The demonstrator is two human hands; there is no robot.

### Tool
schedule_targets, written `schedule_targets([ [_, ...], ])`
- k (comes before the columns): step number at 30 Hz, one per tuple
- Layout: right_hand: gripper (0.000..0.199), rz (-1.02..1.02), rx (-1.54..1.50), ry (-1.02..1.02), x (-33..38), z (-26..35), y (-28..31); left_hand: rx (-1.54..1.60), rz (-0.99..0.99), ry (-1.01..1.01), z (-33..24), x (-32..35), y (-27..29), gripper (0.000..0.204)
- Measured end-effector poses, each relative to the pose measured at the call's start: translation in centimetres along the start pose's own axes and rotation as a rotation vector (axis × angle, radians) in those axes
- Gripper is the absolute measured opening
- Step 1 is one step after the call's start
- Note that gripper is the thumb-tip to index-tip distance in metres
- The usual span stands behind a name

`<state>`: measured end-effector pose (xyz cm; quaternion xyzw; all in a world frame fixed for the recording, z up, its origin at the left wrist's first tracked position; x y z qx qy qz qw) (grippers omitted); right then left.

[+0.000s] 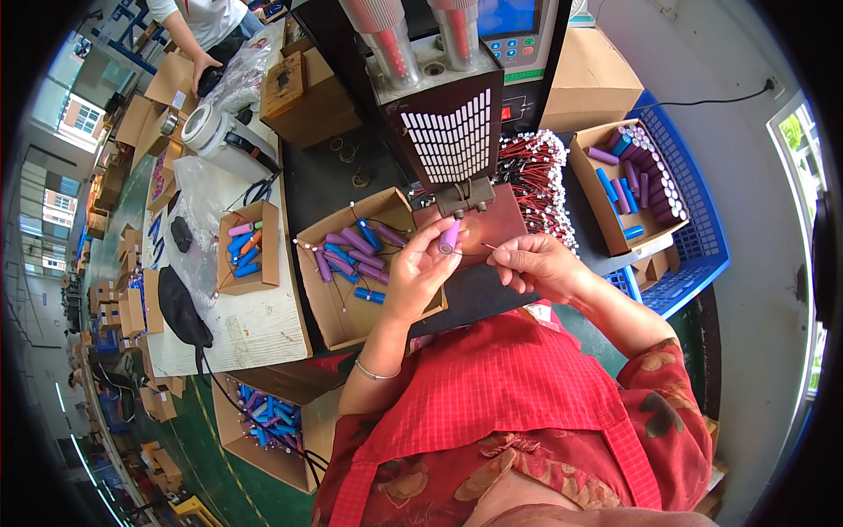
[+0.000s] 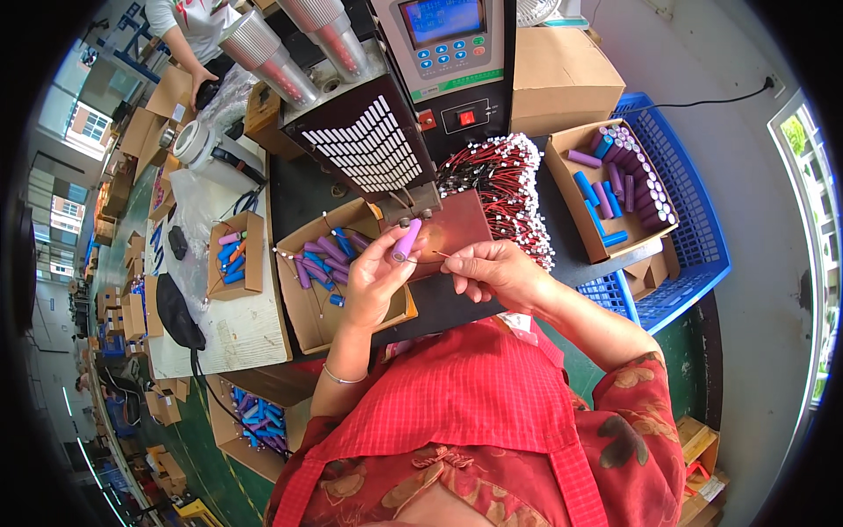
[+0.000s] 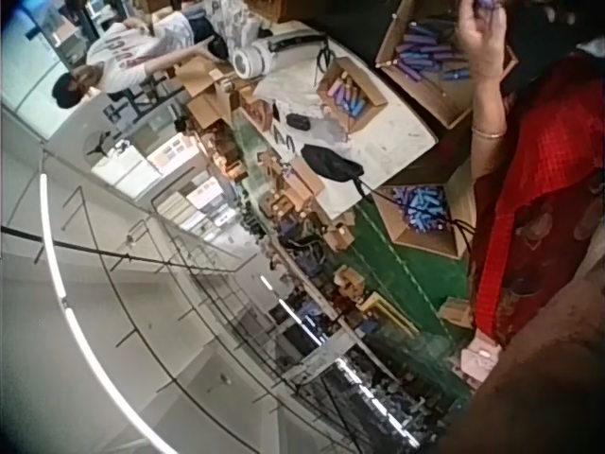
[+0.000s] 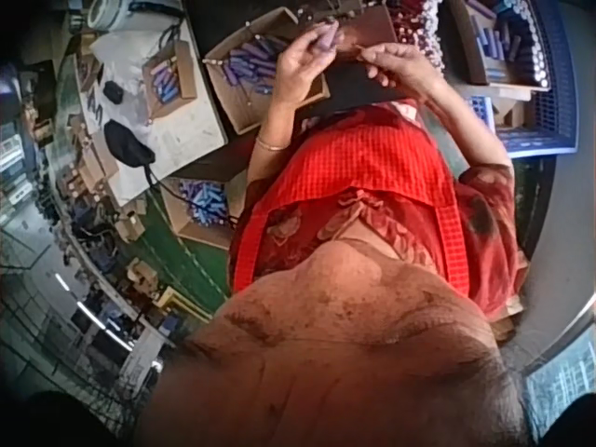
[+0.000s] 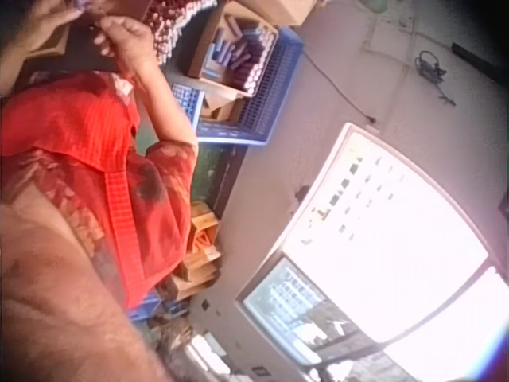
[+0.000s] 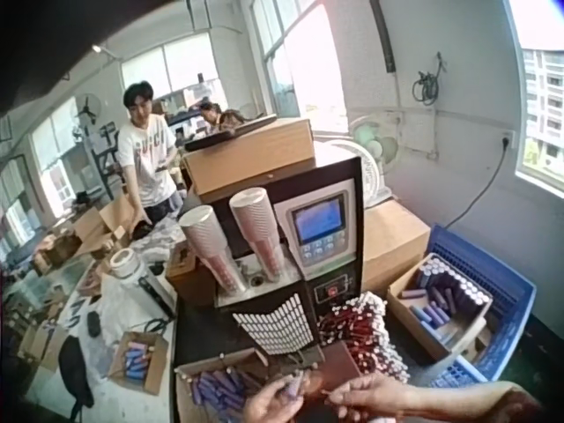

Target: The person attaches wire leads to cylindrical batteries using a spot welding machine and places the assembled batteries into boxes by hand.

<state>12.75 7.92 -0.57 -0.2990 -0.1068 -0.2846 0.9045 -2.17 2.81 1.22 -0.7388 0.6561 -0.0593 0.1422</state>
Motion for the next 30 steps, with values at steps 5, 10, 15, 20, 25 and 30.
schedule_targets([
  [5,0.016,-0.143,0.375,0.228,0.1,1.9,-0.2,0.206,0.007,0.02,0.8,-0.2,1.0,0.016],
  [10,0.014,-0.211,0.592,0.637,0.2,4.5,-1.3,0.006,-0.066,-0.041,0.9,-1.5,0.1,0.022],
  [15,0.016,-0.213,0.574,0.622,-0.5,4.7,-1.3,-0.246,-0.043,-0.056,2.0,-1.7,0.3,0.028],
  [20,0.016,-0.213,0.603,0.606,-0.9,4.6,-1.1,-0.209,-0.059,-0.061,2.1,-1.8,0.3,0.027],
  [25,0.015,-0.244,0.693,0.668,-1.3,5.5,-0.9,-0.328,-0.078,-0.099,1.7,-2.4,0.4,0.028],
  [30,0.015,-0.271,0.637,0.665,-1.0,5.2,-0.7,-0.193,-0.052,-0.065,1.6,-2.6,-0.4,0.024],
])
Point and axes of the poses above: each hand's wrist, its own x-axis away from the middle knuckle, its own y-axis out of the back of the hand, z = x × y, the point moved 7 cm from there along -x, towards the middle knuckle, and after that the axes turned 4 degrees about z, right-handed, at the moved point
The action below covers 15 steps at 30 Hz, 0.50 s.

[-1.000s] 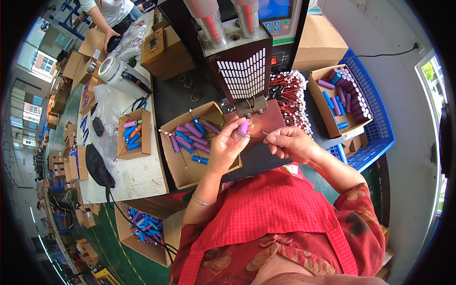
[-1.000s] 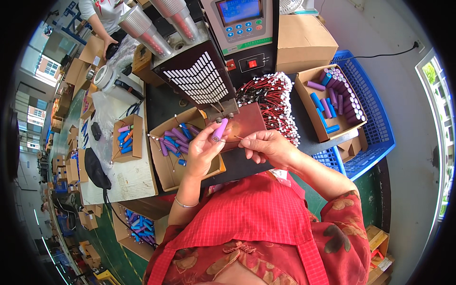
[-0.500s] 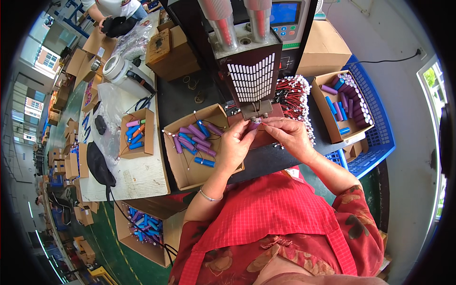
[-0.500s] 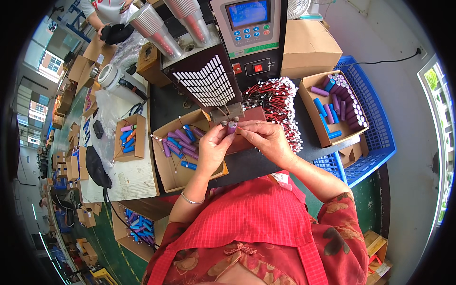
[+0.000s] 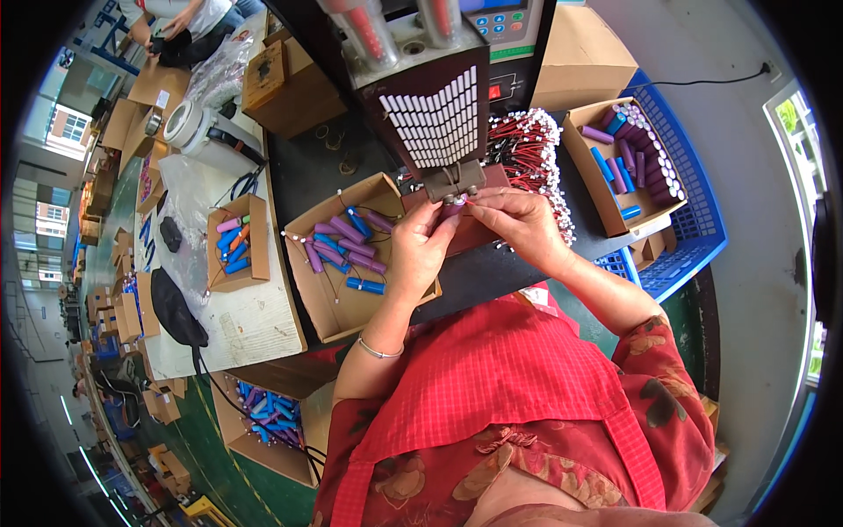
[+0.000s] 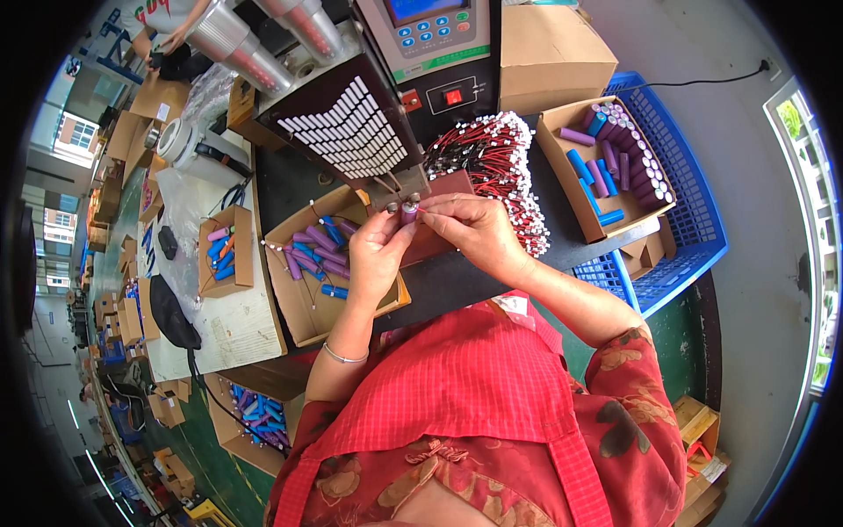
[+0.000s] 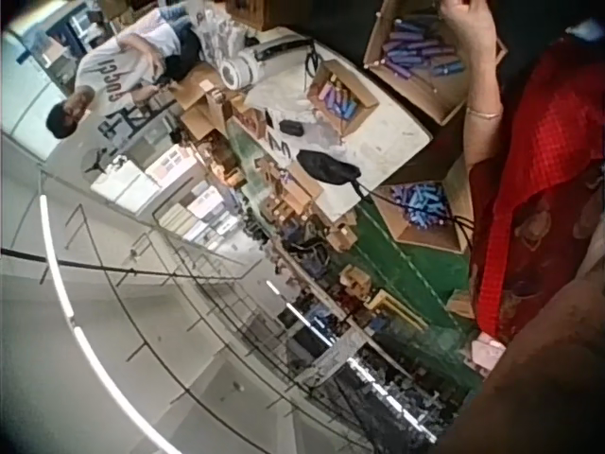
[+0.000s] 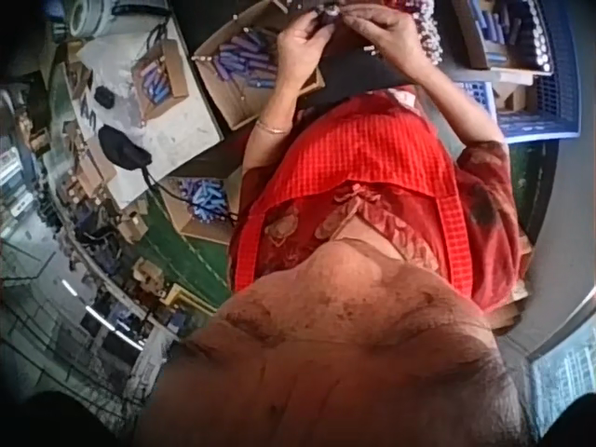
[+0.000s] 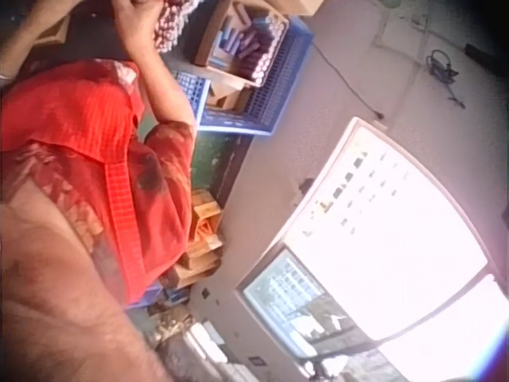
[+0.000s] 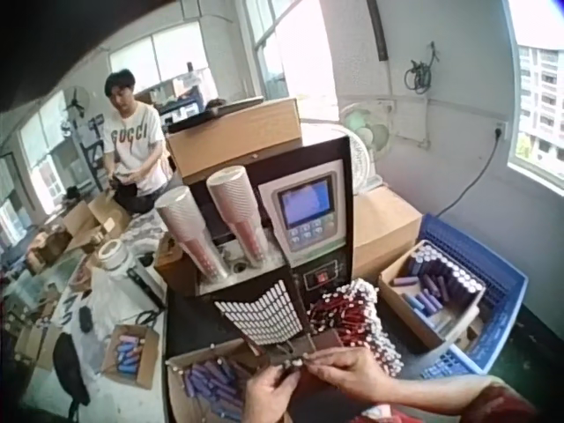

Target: The person attaches wire leads to cylindrical batteries using a spot welding machine and places the assembled batteries into boxes by hand.

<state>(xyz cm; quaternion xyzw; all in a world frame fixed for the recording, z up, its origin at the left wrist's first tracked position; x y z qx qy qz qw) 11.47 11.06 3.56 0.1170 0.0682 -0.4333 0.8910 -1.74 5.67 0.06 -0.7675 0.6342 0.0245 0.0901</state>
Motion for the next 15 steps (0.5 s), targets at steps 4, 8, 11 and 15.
schedule_targets([
  [4,0.022,0.077,0.079,0.089,1.0,1.3,-0.7,-0.128,-0.158,0.0,0.6,1.5,2.8,0.03],
  [8,0.024,-0.043,0.381,0.209,2.3,3.2,5.7,-0.468,-0.419,-0.1,-2.7,4.2,9.7,0.051],
  [11,0.015,-0.236,0.774,0.085,2.0,1.5,14.8,-0.694,-0.521,-0.344,-7.3,6.8,8.1,0.039],
  [15,0.022,-0.136,1.102,-0.493,2.2,-3.4,22.8,-0.524,-0.144,-0.367,-6.6,7.7,0.9,0.016],
])
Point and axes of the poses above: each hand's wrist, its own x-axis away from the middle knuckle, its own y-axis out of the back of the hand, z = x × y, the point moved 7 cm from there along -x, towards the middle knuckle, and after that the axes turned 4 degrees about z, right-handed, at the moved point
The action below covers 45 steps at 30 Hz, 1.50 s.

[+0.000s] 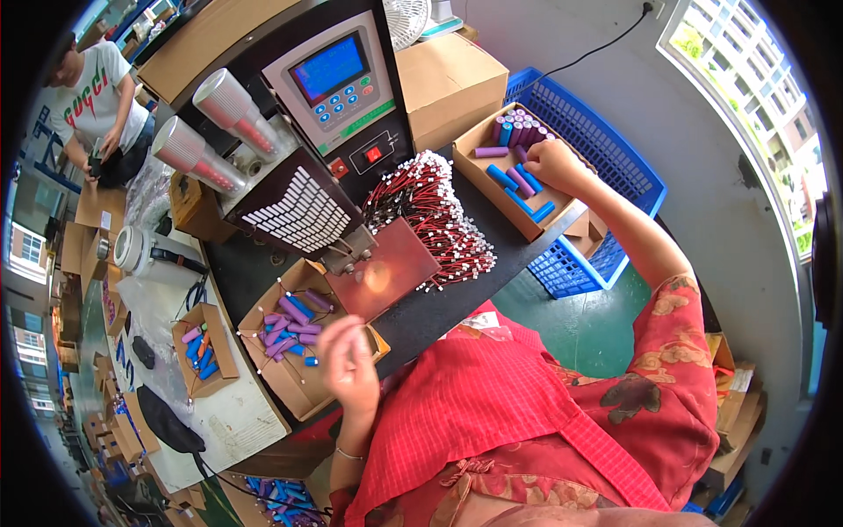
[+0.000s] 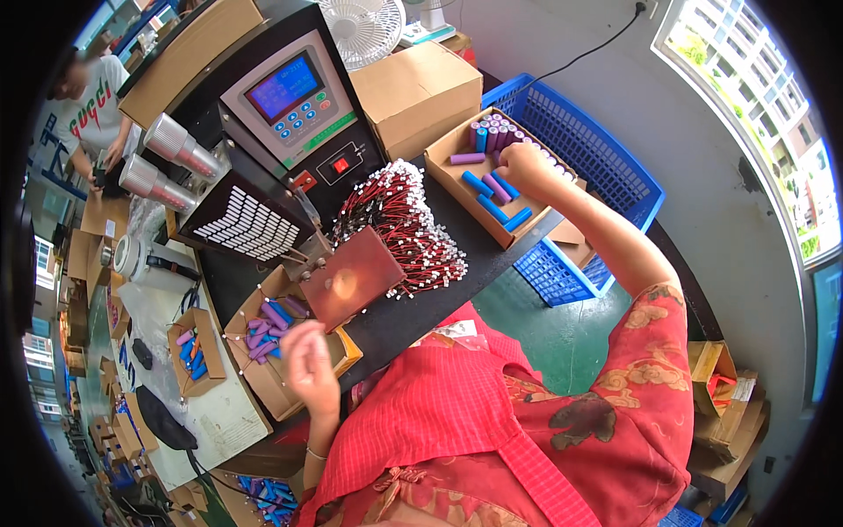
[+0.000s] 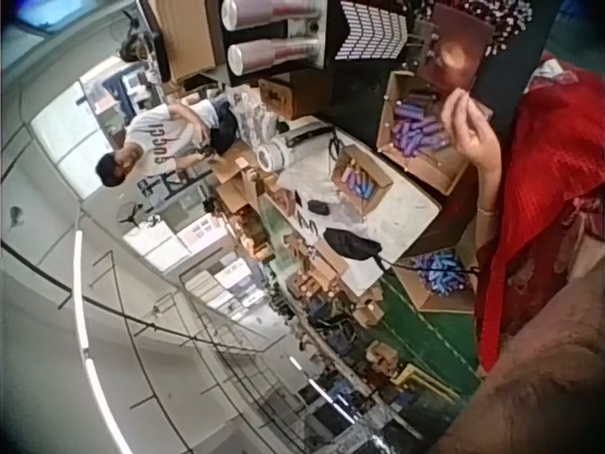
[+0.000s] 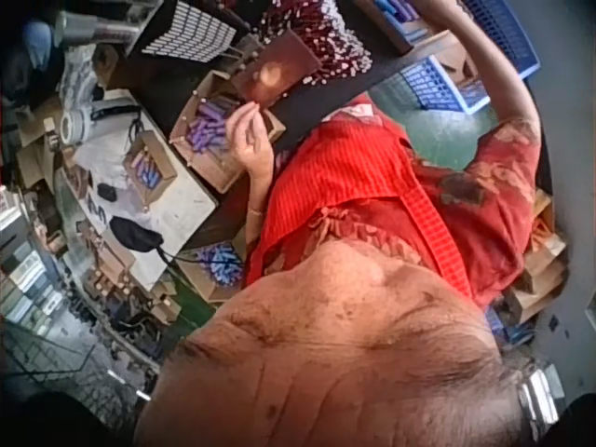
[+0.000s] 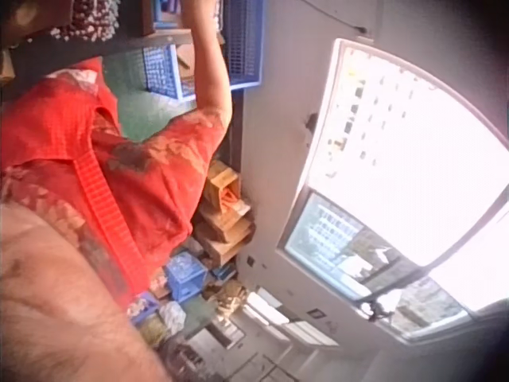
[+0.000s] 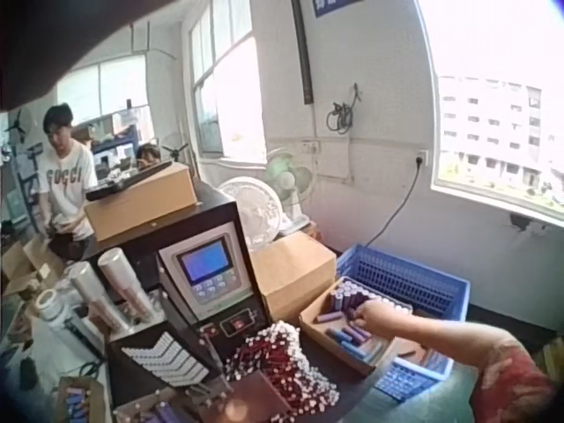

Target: The person attaches wire leads to cylindrical batteries using a spot welding machine and places the assembled batteries into boxes by hand.

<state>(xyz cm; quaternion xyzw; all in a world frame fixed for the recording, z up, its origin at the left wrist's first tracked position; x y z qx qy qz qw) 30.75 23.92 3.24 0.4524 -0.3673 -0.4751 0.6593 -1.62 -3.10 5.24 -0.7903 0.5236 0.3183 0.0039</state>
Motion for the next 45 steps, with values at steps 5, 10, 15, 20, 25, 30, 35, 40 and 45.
schedule_targets([
  [5,0.034,0.136,0.259,-0.087,-1.0,-1.5,-3.8,0.308,0.394,0.112,1.6,2.0,-7.8,0.013],
  [10,0.036,0.183,0.218,-0.19,0.0,-1.6,-5.4,0.421,0.471,0.186,2.5,2.6,-10.1,0.013],
  [15,0.031,0.148,0.083,-0.171,-0.6,-4.7,-7.3,0.442,0.593,0.215,2.1,1.8,-12.5,0.013],
  [20,0.02,-0.204,-0.418,0.248,3.4,1.2,-1.7,0.692,0.592,0.361,1.5,0.1,-16.7,0.016],
  [25,0.03,-0.225,-0.552,0.311,10.7,7.1,-1.7,1.01,0.446,0.521,-0.5,-1.6,-22.3,0.066],
  [30,0.025,0.234,-0.534,0.507,10.7,8.2,-0.6,1.508,0.243,1.027,2.8,1.2,-23.9,0.026],
  [35,0.018,0.0,-0.074,0.179,-1.6,0.7,-2.6,1.411,0.384,1.214,3.6,3.2,-23.9,0.02],
  [40,0.031,0.274,0.234,0.1,-3.9,1.9,-6.7,1.412,0.492,1.187,3.3,3.4,-23.1,0.023],
  [45,0.015,-0.146,0.455,0.332,-7.1,2.8,-6.7,1.494,0.527,1.174,3.5,3.7,-22.5,0.017],
])
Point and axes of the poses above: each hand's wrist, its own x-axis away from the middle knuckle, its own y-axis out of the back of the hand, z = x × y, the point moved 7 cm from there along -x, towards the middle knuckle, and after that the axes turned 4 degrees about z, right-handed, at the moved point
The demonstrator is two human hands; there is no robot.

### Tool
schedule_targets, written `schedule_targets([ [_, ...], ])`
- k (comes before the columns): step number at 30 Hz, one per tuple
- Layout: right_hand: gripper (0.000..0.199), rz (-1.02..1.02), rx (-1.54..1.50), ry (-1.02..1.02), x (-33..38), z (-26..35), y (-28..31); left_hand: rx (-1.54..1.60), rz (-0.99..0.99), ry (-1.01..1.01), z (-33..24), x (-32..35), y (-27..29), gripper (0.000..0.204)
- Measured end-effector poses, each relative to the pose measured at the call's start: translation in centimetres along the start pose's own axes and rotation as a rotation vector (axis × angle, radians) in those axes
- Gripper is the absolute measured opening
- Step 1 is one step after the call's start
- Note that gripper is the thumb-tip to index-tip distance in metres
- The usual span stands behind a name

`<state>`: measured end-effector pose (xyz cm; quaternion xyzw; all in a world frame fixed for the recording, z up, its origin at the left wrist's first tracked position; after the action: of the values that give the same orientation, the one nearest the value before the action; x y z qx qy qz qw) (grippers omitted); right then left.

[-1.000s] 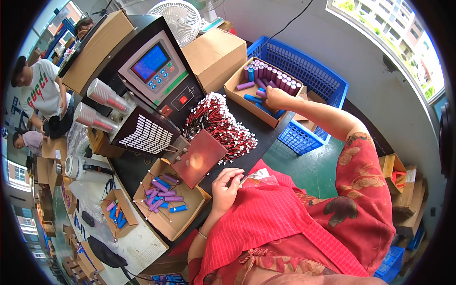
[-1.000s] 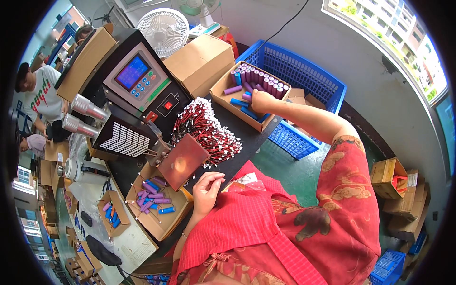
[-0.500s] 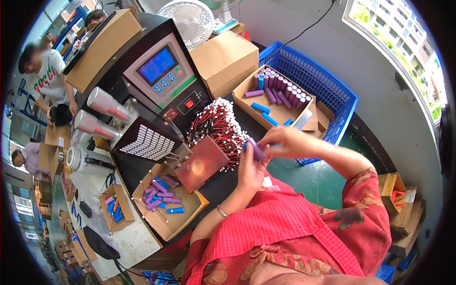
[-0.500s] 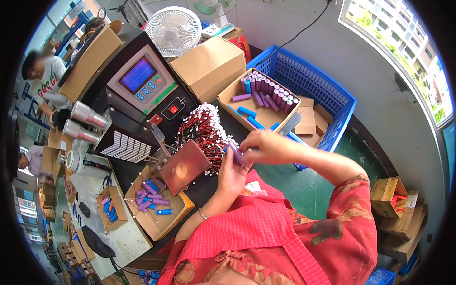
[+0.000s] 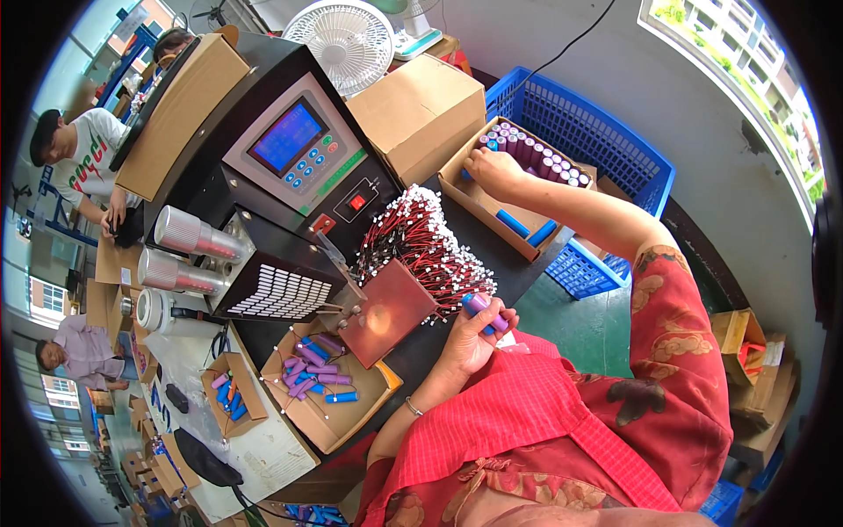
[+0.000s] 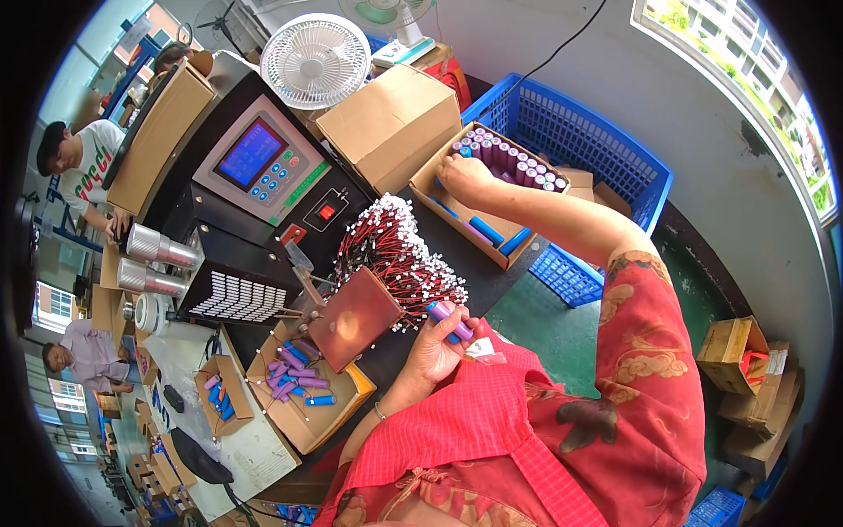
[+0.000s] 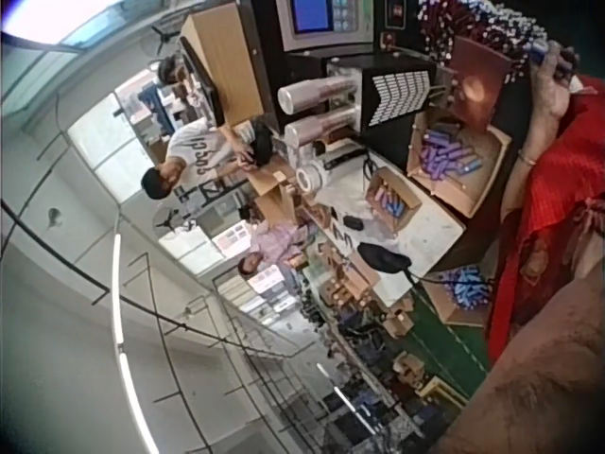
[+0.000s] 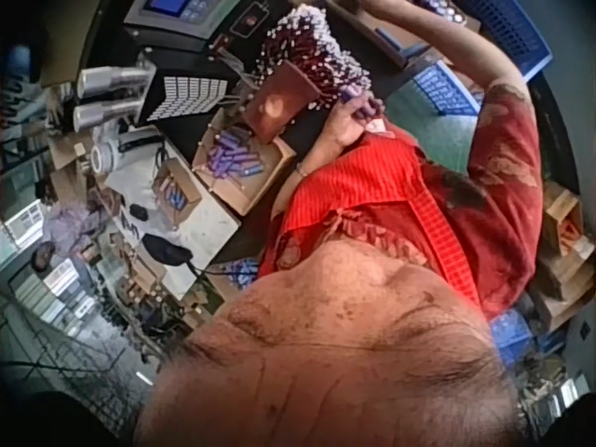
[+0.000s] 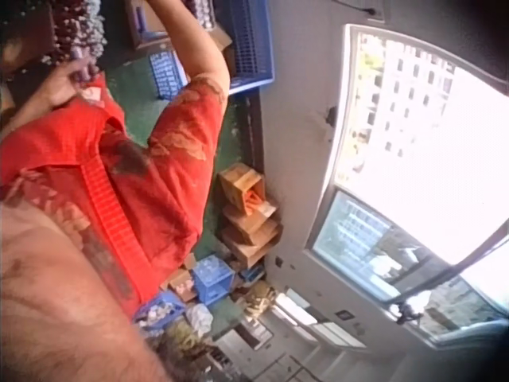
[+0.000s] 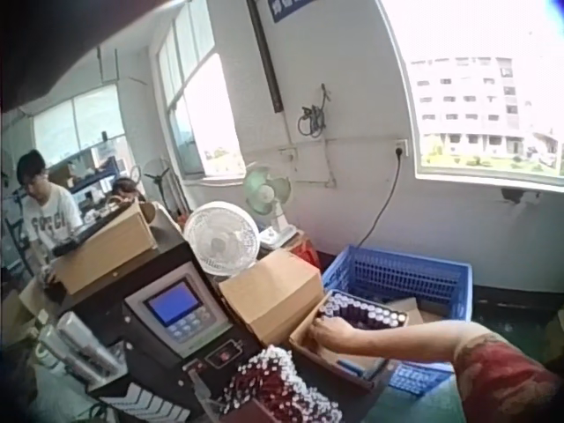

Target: The person attaches wire leads to cylindrical batteries using a spot welding machine and places the assembled batteries into boxes by hand.

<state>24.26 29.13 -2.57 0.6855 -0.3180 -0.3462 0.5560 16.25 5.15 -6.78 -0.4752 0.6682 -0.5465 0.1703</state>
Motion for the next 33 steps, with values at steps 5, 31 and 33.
schedule_targets([
  [5,0.017,-0.051,-0.236,0.055,0.8,-1.1,-0.1,-0.013,0.045,-0.074,-0.7,0.6,-0.1,0.018],
  [31,0.009,-0.312,-0.622,0.222,3.3,10.0,11.6,-0.193,-0.133,-0.154,-0.5,6.7,4.0,0.034],
  [33,0.011,-0.199,-0.56,0.196,1.1,9.9,10.1,-0.283,-0.122,-0.154,-0.8,7.3,3.9,0.034],
])
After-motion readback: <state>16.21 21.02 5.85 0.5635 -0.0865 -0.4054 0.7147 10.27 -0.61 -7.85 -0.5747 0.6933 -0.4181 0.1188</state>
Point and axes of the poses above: each hand's wrist, its own x-axis away from the middle knuckle, its own y-axis out of the back of the hand, z = x × y, the point moved 7 cm from there along -x, towards the middle knuckle, and after that the axes turned 4 degrees about z, right-handed, at the moved point
